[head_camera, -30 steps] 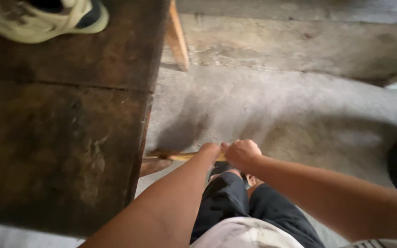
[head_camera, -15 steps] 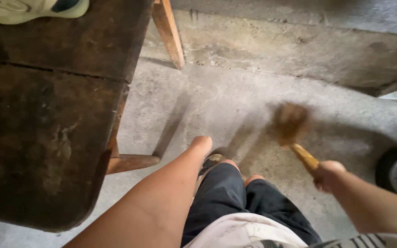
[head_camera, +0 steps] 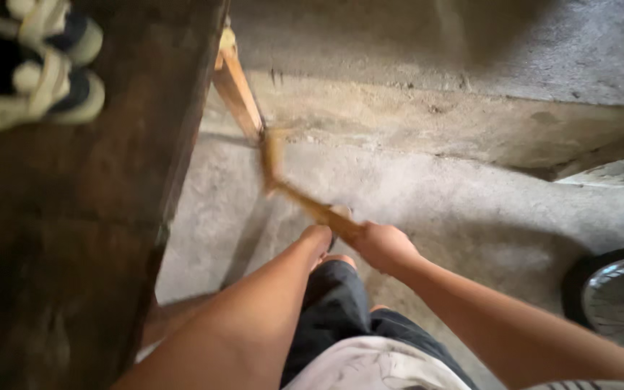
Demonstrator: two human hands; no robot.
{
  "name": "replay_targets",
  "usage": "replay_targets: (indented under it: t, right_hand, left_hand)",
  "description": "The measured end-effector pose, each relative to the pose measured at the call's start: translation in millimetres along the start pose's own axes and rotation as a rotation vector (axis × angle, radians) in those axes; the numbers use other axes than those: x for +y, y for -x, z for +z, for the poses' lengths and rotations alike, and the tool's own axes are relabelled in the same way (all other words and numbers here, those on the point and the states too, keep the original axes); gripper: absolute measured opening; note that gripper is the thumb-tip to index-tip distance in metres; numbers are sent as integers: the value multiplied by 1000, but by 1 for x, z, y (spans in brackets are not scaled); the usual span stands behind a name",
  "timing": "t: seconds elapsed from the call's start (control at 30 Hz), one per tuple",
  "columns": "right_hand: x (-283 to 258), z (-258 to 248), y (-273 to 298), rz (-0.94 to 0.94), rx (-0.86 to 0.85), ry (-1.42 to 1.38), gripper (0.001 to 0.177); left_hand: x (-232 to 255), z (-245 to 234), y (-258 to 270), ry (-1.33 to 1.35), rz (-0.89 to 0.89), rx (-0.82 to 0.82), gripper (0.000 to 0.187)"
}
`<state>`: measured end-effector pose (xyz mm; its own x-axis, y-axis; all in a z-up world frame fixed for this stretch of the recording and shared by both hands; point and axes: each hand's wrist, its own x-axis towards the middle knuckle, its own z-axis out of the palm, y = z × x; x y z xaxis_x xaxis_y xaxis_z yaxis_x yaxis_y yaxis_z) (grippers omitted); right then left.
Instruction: The person sweeps debris across a concrete floor using a short broom, moving around furniture and a motorcycle.
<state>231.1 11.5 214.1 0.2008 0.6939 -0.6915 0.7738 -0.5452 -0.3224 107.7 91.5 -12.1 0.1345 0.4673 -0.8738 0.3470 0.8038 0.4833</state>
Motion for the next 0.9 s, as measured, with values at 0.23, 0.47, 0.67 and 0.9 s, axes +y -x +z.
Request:
replay_targets:
  t: [0.23,0.47,0.67,0.9]
  right_hand:
    - [-23,-36,-138,87,44,234,65]
    - [141,-68,-135,587,90,-222,58]
    - [241,-4,-131,1079,309,-1096,25]
    - [155,-59,-116,967,508,-1467,29]
  left_hand:
    - [79,-48,-57,-212,35,41,25]
    - [169,-58,-83,-452,60,33,29]
    - [214,-26,-76,-564,81,-61,30]
    - [218,-8,-63,-696,58,-143,29]
